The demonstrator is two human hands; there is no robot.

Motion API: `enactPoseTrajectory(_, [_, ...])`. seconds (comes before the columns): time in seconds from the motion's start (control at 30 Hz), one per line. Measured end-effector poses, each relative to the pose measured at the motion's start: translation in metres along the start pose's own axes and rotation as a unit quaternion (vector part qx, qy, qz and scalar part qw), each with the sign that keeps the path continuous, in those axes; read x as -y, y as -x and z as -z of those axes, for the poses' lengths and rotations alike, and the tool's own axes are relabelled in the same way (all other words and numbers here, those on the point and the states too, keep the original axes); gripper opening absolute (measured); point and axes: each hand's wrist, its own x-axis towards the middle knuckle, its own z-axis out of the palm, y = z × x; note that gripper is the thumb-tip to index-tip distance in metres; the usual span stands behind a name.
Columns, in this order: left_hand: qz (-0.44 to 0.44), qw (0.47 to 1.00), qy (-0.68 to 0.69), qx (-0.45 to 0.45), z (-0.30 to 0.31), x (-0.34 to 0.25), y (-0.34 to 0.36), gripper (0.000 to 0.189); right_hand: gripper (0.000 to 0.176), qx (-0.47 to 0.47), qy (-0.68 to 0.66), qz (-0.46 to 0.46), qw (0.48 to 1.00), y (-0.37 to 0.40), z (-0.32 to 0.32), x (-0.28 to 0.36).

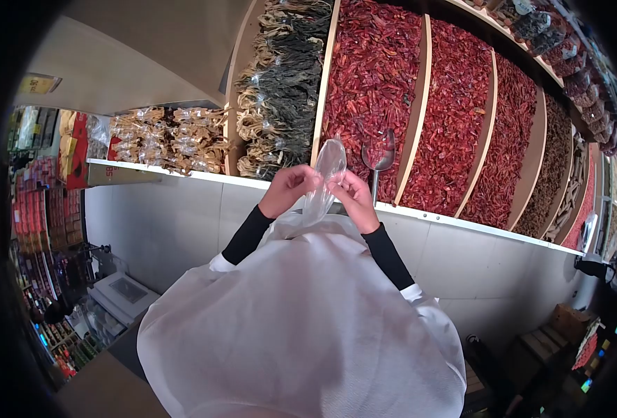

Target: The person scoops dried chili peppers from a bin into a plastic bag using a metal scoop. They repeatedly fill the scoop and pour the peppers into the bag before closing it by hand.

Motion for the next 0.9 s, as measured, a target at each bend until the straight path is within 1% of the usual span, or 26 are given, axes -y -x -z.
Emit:
enactPoseTrajectory(0.03, [0.001, 1.000, 0.001, 0.001, 0.001, 0.001, -0.002, 0.018, 0.011, -0.001, 0.000, -0.001, 1.000, 0.000, 0.002, -0.004])
enactPoseTrajectory(0.1, [0.072, 0.990, 0.119, -0.036, 0.003, -0.007, -0.008, 0.018, 0.010, -0.026, -0.059, -0.029, 0.997, -0.003, 0.004, -0.007])
enactPoseTrajectory(0.13, [0.108, 0.975, 0.183, -0.061, 0.003, -0.015, -0.009, 0.018, 0.010, -0.029, -0.061, -0.028, 0.997, -0.003, 0.003, -0.005])
enactPoseTrajectory(0.17, [0.109, 0.976, 0.181, -0.059, 0.002, -0.024, -0.010, 0.018, 0.010, -0.041, -0.142, -0.039, 0.988, -0.003, 0.003, -0.003])
enactPoseTrajectory(0.2, [0.127, 0.934, 0.327, -0.074, 0.003, -0.031, -0.011, 0.019, 0.011, -0.052, -0.223, -0.049, 0.972, -0.003, 0.001, -0.001])
enactPoseTrajectory(0.23, [0.142, 0.869, 0.466, -0.087, 0.004, -0.035, -0.012, 0.019, 0.011, -0.054, -0.224, -0.048, 0.972, -0.003, 0.002, -0.003])
enactPoseTrajectory(0.27, [0.141, 0.802, 0.578, -0.055, 0.015, -0.016, -0.015, 0.020, 0.017, -0.041, -0.278, -0.044, 0.959, -0.003, 0.005, -0.005])
enactPoseTrajectory(0.3, [0.142, 0.802, 0.578, -0.054, 0.020, -0.011, -0.015, 0.020, 0.023, -0.027, -0.330, -0.040, 0.943, -0.004, 0.008, -0.008])
enactPoseTrajectory(0.33, [0.119, 0.784, 0.609, 0.003, 0.025, -0.005, -0.015, 0.021, 0.025, -0.030, -0.383, -0.043, 0.922, -0.004, 0.012, -0.013])
enactPoseTrajectory(0.37, [0.095, 0.762, 0.638, 0.059, 0.029, 0.001, -0.014, 0.022, 0.025, -0.031, -0.383, -0.042, 0.922, -0.004, 0.017, -0.017])
enactPoseTrajectory(0.4, [0.160, 0.778, 0.607, -0.018, 0.027, -0.008, -0.013, 0.020, 0.025, -0.034, -0.447, -0.045, 0.893, -0.005, 0.019, -0.016])
enactPoseTrajectory(0.43, [0.161, 0.778, 0.607, -0.018, 0.029, -0.005, -0.012, 0.020, 0.025, -0.037, -0.508, -0.049, 0.859, -0.006, 0.020, -0.017])
enactPoseTrajectory(0.47, [0.153, 0.778, 0.608, 0.042, 0.033, 0.001, -0.010, 0.019, 0.018, -0.039, -0.530, -0.032, 0.846, -0.007, 0.022, -0.017])
enactPoseTrajectory(0.5, [0.143, 0.775, 0.607, 0.101, 0.035, 0.006, -0.009, 0.018, 0.018, -0.040, -0.530, -0.032, 0.846, -0.009, 0.024, -0.016])
enactPoseTrajectory(0.53, [0.144, 0.775, 0.607, 0.101, 0.036, 0.012, -0.007, 0.018, 0.014, -0.032, -0.521, -0.006, 0.853, -0.009, 0.028, -0.016])
enactPoseTrajectory(0.57, [0.173, 0.837, 0.516, 0.060, 0.037, 0.017, -0.004, 0.015, 0.011, -0.025, -0.511, 0.019, 0.859, -0.010, 0.029, -0.016])
enactPoseTrajectory(0.6, [0.200, 0.886, 0.418, 0.019, 0.039, 0.022, -0.002, 0.013, 0.006, -0.061, -0.488, -0.007, 0.871, -0.008, 0.022, -0.005])
enactPoseTrajectory(0.63, [0.201, 0.886, 0.418, 0.019, 0.041, 0.028, -0.001, 0.013, 0.006, -0.062, -0.489, -0.007, 0.870, -0.009, 0.022, -0.008])
enactPoseTrajectory(0.7, [0.192, 0.932, 0.299, 0.072, 0.043, 0.031, 0.000, 0.010, 0.006, -0.011, -0.506, 0.003, 0.863, -0.013, 0.023, -0.015])
enactPoseTrajectory(0.73, [0.212, 0.930, 0.301, 0.016, 0.042, 0.028, 0.002, 0.010, 0.006, -0.011, -0.507, 0.003, 0.862, -0.014, 0.025, -0.018])
enactPoseTrajectory(0.77, [0.213, 0.930, 0.301, 0.016, 0.044, 0.023, 0.002, 0.010, 0.009, -0.016, -0.520, -0.025, 0.853, -0.014, 0.028, -0.019])
enactPoseTrajectory(0.8, [0.172, 0.898, 0.404, 0.013, 0.045, 0.012, 0.000, 0.009, 0.011, -0.021, -0.534, -0.053, 0.844, -0.014, 0.029, -0.022])
enactPoseTrajectory(0.83, [0.128, 0.855, 0.503, 0.011, 0.049, 0.007, -0.002, 0.008, 0.011, -0.022, -0.535, -0.053, 0.843, -0.014, 0.029, -0.027])
enactPoseTrajectory(0.87, [0.120, 0.817, 0.563, 0.041, 0.055, 0.010, -0.006, 0.007, 0.014, 0.014, -0.526, -0.095, 0.845, -0.014, 0.028, -0.034])
enactPoseTrajectory(0.9, [0.121, 0.817, 0.562, 0.041, 0.056, 0.013, -0.009, 0.007, 0.016, 0.049, -0.516, -0.137, 0.844, -0.014, 0.023, -0.032])
